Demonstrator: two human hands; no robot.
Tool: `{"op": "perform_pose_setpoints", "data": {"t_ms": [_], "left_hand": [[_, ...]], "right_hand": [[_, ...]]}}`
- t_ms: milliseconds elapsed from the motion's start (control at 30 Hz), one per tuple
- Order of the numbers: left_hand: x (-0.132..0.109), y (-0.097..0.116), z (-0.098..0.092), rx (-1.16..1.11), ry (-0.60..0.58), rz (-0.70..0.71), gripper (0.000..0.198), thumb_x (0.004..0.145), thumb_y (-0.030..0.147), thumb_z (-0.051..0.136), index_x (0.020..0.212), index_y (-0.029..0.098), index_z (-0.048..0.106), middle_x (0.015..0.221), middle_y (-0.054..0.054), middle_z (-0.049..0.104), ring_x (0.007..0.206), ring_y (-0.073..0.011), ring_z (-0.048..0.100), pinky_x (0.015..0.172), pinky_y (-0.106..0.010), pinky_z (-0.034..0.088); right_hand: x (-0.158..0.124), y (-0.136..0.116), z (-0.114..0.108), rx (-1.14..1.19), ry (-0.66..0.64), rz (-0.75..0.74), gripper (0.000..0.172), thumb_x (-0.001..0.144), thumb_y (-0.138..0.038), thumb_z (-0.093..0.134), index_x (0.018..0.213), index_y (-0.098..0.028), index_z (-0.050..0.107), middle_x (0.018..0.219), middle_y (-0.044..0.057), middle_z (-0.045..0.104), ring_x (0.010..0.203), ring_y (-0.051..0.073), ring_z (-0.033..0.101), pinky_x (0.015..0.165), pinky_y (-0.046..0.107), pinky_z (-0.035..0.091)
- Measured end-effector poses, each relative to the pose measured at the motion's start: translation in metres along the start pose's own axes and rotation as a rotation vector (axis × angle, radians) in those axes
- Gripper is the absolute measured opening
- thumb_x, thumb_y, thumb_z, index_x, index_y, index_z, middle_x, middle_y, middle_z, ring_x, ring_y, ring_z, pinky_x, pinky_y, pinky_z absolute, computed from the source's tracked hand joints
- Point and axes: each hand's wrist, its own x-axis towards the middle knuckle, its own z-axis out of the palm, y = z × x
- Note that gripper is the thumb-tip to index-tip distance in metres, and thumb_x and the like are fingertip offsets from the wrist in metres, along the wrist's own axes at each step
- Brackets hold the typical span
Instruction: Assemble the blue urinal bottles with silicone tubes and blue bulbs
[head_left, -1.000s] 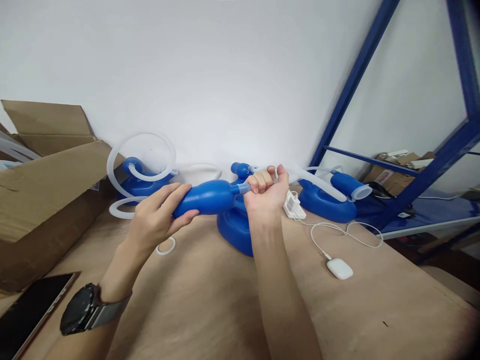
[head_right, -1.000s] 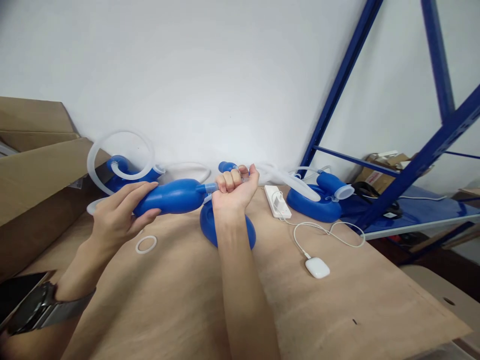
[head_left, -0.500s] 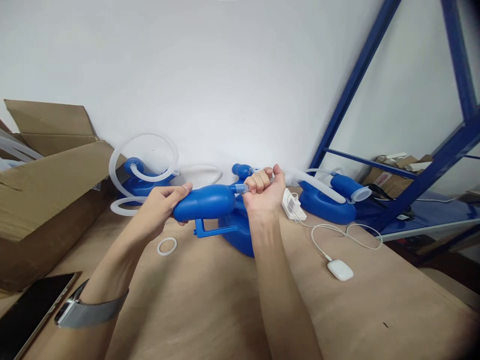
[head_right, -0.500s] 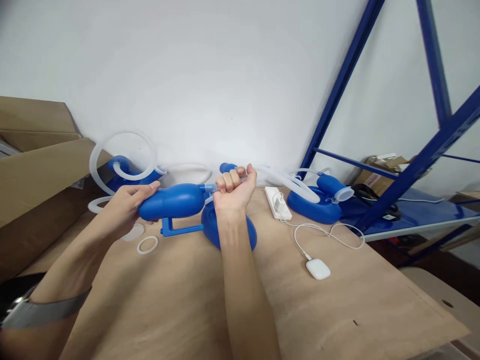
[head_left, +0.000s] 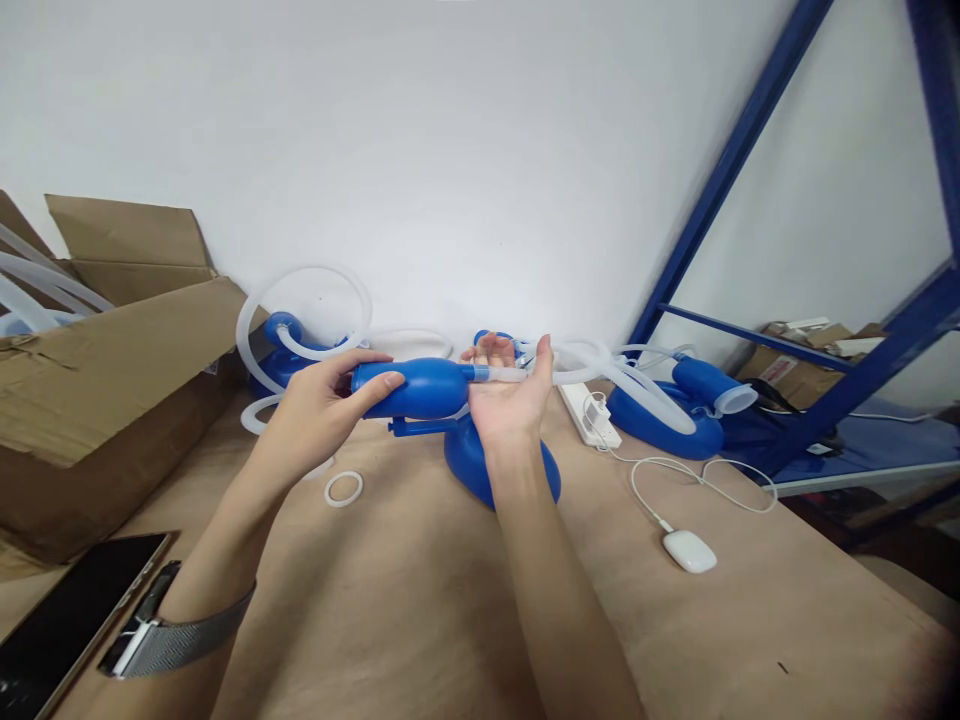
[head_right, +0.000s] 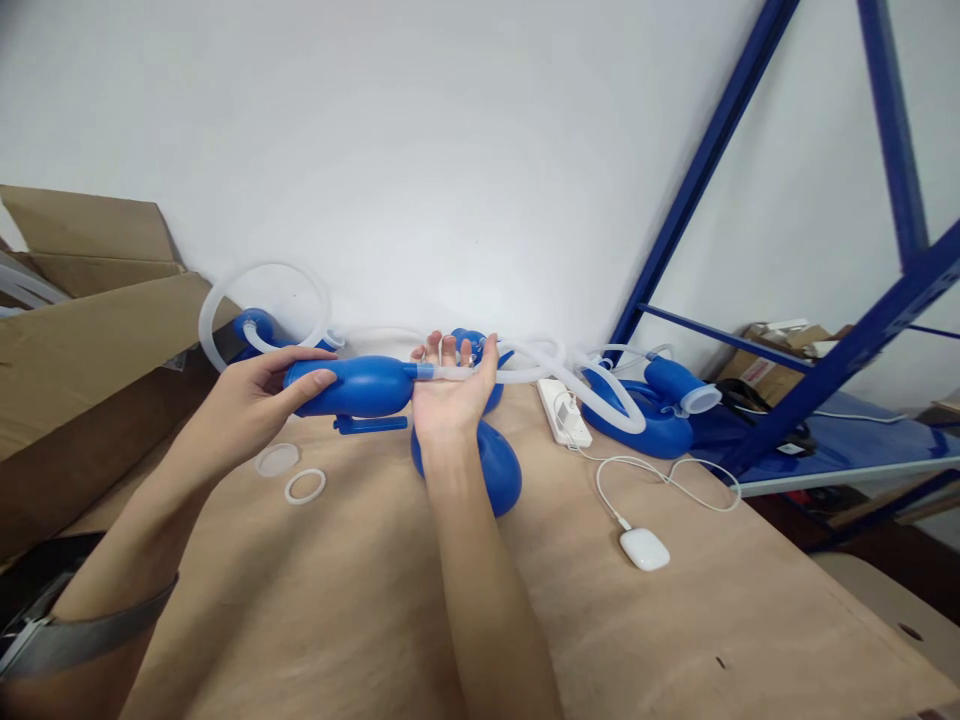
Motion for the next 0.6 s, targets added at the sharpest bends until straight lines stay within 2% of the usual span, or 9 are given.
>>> {"op": "perform_pose_setpoints", "data": {"t_ms": [67,167,233,333,433,600], "left_hand": [[0.000,-0.002,0.003,0.017,0.032,0.059,0.059,0.090,0.069,0.059,0.124,0.023,0.074,0.117,-0.008,0.078,0.105,-0.0304,0.069,0.081,-0.036,0.054],[-0.003,-0.002,0.011,0.012,0.079,0.190,0.057,0.091,0.062,0.062,0.132,0.022,0.069,0.120,-0.009,0.077,0.109,-0.0294,0.070,0.089,-0.038,0.055],[-0.006,0.001,0.016,0.027,0.133,0.284,0.049,0.088,0.058,0.068,0.119,0.020,0.073,0.109,-0.008,0.079,0.100,-0.0273,0.072,0.089,-0.036,0.055],[-0.011,0.007,0.020,0.078,0.210,0.373,0.034,0.087,0.053,0.068,0.091,0.020,0.076,0.088,-0.005,0.079,0.080,-0.0228,0.071,0.080,-0.033,0.055],[-0.012,0.013,0.021,0.075,0.203,0.318,0.032,0.089,0.050,0.065,0.081,0.021,0.076,0.078,-0.001,0.076,0.071,-0.0195,0.067,0.072,-0.031,0.051],[-0.010,0.017,0.019,-0.030,0.113,0.074,0.041,0.088,0.058,0.063,0.073,0.021,0.073,0.064,0.001,0.066,0.060,-0.0162,0.058,0.060,-0.028,0.045]], "right_hand": [[-0.005,0.004,0.002,-0.012,0.027,0.010,0.032,0.102,-0.050,0.061,0.088,-0.021,0.056,0.060,-0.009,0.055,0.053,0.010,0.062,0.057,0.026,0.057],[-0.013,0.005,0.005,-0.031,-0.010,-0.002,0.036,0.106,-0.045,0.054,0.080,-0.021,0.054,0.046,-0.016,0.029,0.035,0.005,0.033,0.049,0.018,0.049],[-0.017,0.003,0.006,-0.057,-0.051,-0.019,0.041,0.107,-0.046,0.052,0.074,-0.021,0.051,0.043,-0.017,0.019,0.033,0.004,0.019,0.042,0.015,0.038],[-0.019,-0.001,0.006,-0.109,-0.048,-0.035,0.043,0.106,-0.043,0.051,0.069,-0.021,0.047,0.042,-0.016,0.015,0.034,0.005,0.013,0.038,0.016,0.027],[-0.017,-0.002,0.006,-0.148,-0.024,-0.031,0.041,0.107,-0.033,0.047,0.068,-0.022,0.044,0.041,-0.016,0.013,0.035,0.006,0.010,0.038,0.017,0.026],[-0.017,0.000,0.006,-0.141,-0.014,-0.041,0.039,0.108,-0.025,0.039,0.069,-0.022,0.041,0.042,-0.016,0.012,0.035,0.006,0.010,0.039,0.016,0.025]]}}
